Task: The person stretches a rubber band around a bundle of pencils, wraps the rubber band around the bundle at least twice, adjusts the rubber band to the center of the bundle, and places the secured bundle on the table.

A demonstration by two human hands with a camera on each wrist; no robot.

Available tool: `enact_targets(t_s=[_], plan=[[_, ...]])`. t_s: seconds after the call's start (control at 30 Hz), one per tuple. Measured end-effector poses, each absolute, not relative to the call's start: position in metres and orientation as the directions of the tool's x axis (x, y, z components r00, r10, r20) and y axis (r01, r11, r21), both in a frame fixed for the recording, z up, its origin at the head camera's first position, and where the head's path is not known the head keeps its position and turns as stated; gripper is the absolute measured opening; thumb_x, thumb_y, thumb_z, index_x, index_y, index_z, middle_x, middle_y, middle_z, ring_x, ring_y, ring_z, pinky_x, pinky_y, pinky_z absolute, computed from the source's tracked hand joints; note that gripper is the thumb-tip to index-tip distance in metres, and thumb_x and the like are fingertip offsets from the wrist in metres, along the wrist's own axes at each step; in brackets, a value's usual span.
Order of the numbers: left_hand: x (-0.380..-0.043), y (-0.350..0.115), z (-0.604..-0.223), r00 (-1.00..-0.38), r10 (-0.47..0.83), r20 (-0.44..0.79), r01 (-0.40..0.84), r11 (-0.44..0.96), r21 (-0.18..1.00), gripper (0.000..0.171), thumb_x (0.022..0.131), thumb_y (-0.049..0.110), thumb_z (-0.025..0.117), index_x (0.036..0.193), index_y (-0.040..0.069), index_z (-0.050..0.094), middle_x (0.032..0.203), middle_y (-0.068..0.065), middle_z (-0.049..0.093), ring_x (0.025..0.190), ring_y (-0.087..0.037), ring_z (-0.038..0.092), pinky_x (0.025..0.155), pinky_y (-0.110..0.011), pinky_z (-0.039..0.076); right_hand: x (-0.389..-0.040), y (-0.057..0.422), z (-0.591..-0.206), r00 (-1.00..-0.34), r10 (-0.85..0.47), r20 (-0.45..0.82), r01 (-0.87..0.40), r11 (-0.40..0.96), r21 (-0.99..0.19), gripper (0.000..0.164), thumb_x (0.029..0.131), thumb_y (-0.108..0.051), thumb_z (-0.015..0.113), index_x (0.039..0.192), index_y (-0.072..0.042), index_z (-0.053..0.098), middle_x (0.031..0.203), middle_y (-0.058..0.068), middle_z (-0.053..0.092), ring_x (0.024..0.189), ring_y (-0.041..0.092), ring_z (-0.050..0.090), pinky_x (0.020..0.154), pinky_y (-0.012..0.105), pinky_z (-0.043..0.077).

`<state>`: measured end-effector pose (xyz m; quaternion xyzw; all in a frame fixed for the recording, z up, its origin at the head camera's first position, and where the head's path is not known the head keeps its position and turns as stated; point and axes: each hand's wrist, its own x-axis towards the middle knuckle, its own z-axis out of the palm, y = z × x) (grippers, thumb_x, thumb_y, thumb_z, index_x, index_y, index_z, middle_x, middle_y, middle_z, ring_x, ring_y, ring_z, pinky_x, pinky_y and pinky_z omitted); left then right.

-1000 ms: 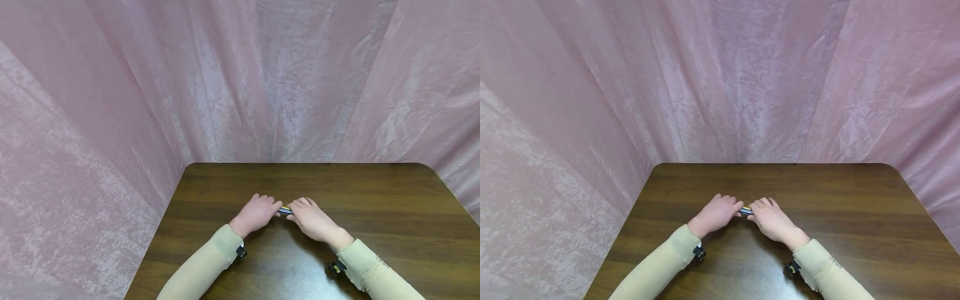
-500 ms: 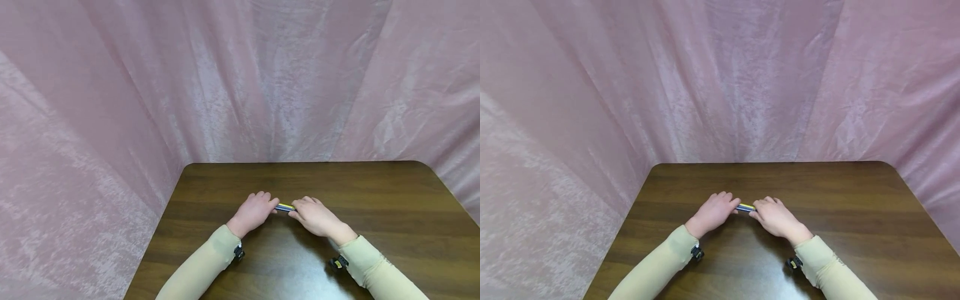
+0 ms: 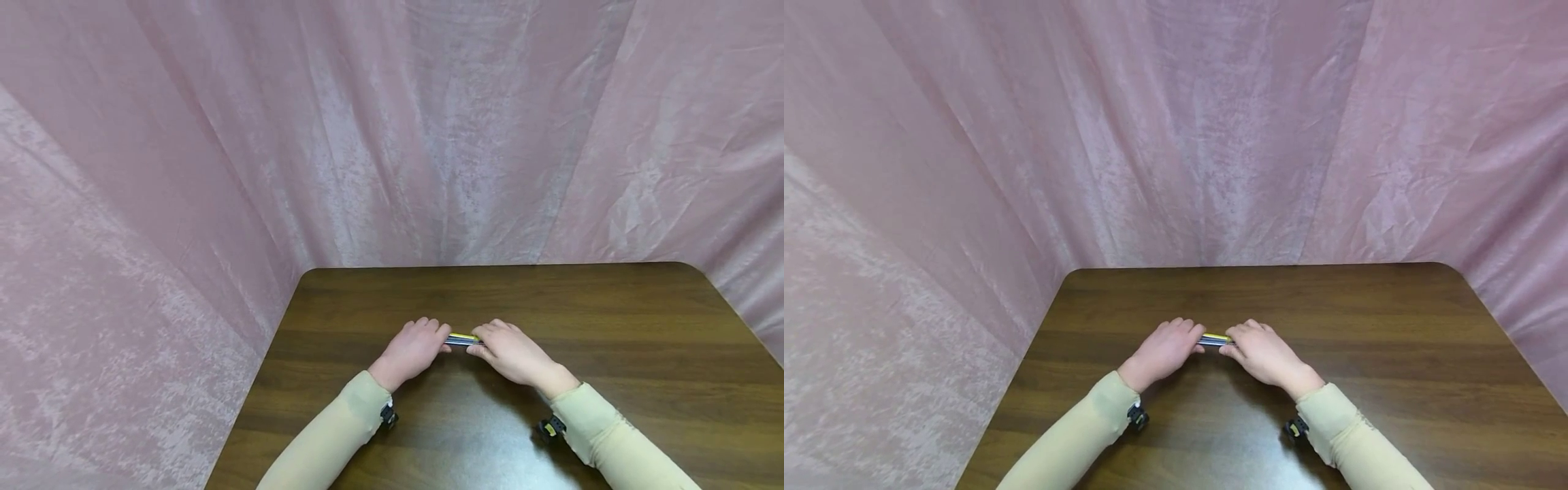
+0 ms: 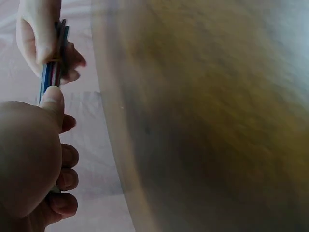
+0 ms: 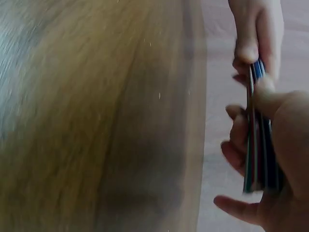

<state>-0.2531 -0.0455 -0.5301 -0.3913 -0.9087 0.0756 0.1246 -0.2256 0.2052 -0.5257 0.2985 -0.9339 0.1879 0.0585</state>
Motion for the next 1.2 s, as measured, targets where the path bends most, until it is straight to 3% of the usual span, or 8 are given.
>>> enact_targets(t_s=[0.17,0.37,0.8,0.97,1.2], plan=[[-0.25,-0.053,-0.531,-0.693,0.703,0.163,0.678,0.711,-0.186,0.032,0.106,0.047,0.061,0.113,0.016,0.061,0.095,0.002,0.062,0.085,-0.018,0.06,0.069,-0.033,0.05,-0.225,0.216,-0.521,-0.829,-0.525,0.193,-0.558,0.75,-0.356,0.021,0.106,-0.037,0.068,0.109,-0.017,0.075,0.096,-0.011,0.071,0.096,0.018,0.063,0.087,0.049,0.051],[-0.247,-0.05,-0.529,-0.636,0.752,0.174,0.709,0.659,-0.254,0.035,0.106,0.049,0.06,0.116,0.015,0.062,0.1,0.002,0.064,0.086,-0.017,0.059,0.068,-0.031,0.048,-0.224,0.217,-0.517,-0.806,-0.583,0.103,-0.571,0.719,-0.397,0.022,0.111,-0.04,0.059,0.103,-0.022,0.067,0.084,-0.014,0.055,0.083,0.009,0.055,0.075,0.037,0.048],[-0.247,-0.044,-0.532,-0.642,0.747,0.17,0.683,0.659,-0.315,0.033,0.106,0.05,0.059,0.112,0.018,0.062,0.097,0.003,0.065,0.084,-0.016,0.057,0.069,-0.03,0.044,-0.225,0.209,-0.526,-0.763,-0.618,0.19,-0.646,0.719,-0.255,0.019,0.108,-0.033,0.065,0.095,-0.019,0.061,0.08,-0.014,0.051,0.089,0.017,0.059,0.083,0.047,0.05],[-0.248,-0.043,-0.534,-0.64,0.743,0.194,0.653,0.66,-0.371,0.035,0.106,0.052,0.058,0.111,0.019,0.063,0.095,0.003,0.063,0.083,-0.017,0.057,0.071,-0.032,0.041,-0.226,0.207,-0.531,-0.76,-0.613,0.215,-0.65,0.727,-0.224,0.018,0.108,-0.033,0.065,0.099,-0.017,0.062,0.084,-0.011,0.056,0.093,0.019,0.061,0.087,0.05,0.051],[-0.246,-0.038,-0.532,-0.636,0.749,0.186,0.668,0.654,-0.355,0.036,0.106,0.053,0.056,0.11,0.018,0.064,0.095,0.003,0.065,0.082,-0.016,0.058,0.072,-0.031,0.041,-0.228,0.199,-0.532,-0.753,-0.615,0.233,-0.658,0.719,-0.224,0.021,0.11,-0.036,0.062,0.106,-0.015,0.065,0.095,-0.007,0.066,0.098,0.021,0.061,0.088,0.051,0.051]])
